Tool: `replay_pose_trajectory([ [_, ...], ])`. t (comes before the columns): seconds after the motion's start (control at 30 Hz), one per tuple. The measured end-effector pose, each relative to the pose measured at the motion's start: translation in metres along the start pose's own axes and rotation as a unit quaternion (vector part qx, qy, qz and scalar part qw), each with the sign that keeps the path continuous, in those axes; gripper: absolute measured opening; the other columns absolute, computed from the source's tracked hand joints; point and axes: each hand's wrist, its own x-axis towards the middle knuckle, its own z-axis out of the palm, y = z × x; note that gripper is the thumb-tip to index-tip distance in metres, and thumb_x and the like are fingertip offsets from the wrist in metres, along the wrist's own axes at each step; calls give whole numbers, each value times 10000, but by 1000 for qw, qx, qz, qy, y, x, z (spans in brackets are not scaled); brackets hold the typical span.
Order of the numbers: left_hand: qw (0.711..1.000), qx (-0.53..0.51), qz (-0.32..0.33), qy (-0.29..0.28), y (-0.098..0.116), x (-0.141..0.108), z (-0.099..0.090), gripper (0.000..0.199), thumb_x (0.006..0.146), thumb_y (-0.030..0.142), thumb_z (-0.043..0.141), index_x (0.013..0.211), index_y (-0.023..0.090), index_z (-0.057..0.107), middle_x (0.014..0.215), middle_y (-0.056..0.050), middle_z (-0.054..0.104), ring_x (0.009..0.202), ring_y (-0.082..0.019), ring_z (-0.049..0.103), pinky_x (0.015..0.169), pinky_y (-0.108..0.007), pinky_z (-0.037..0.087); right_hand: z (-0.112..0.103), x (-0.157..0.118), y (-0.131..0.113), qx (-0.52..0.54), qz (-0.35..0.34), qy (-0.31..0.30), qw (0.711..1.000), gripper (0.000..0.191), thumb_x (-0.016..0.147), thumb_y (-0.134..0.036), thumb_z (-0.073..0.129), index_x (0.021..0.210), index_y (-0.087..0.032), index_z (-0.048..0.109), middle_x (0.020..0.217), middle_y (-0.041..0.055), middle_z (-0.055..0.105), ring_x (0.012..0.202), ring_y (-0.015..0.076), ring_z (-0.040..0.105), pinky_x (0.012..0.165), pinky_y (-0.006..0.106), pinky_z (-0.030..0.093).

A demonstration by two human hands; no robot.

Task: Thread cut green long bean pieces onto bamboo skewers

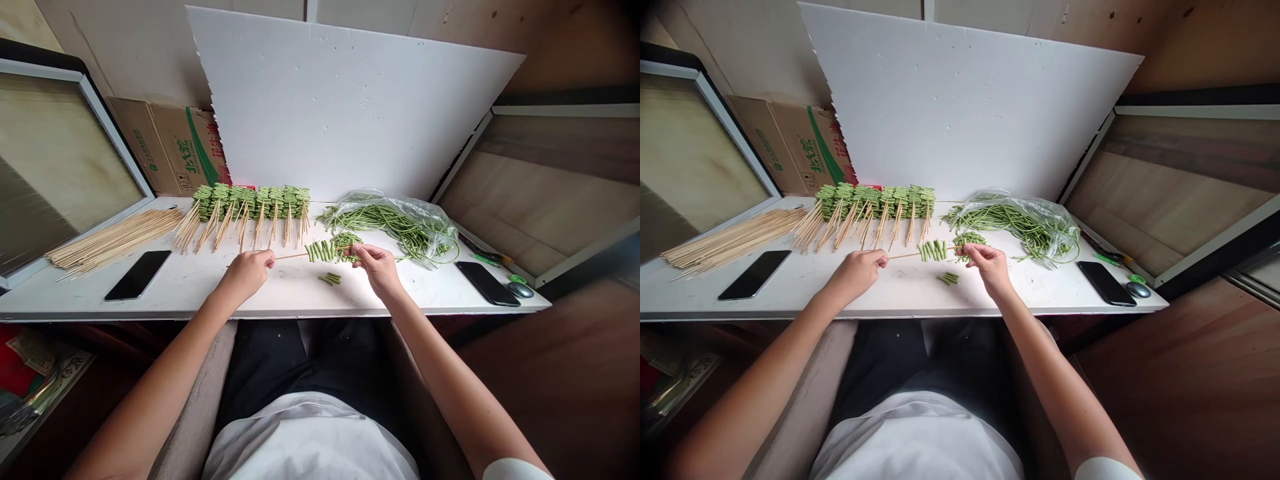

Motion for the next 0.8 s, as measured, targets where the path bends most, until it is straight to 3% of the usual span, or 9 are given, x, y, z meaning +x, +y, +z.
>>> replay_pose_trajectory([
  [0.6,999,3,32,22,4,-3,-5,354,777,-12,437,872,218,689,942,-46,788,880,-252,731,747,-326,532,10,-10,-9,-1,-13,-7,1000,250,811,-494,860,763,-252,817,869,68,798,932,263,732,706,350,544],
  [0.8,997,-58,43,13,14,-6,-6,310,806,18,450,859,214,684,922,-42,781,863,-231,725,752,-315,535,16,-15,-16,-10,-20,-8,1000,233,742,-472,923,756,-256,835,912,55,793,744,186,662,650,334,524],
])
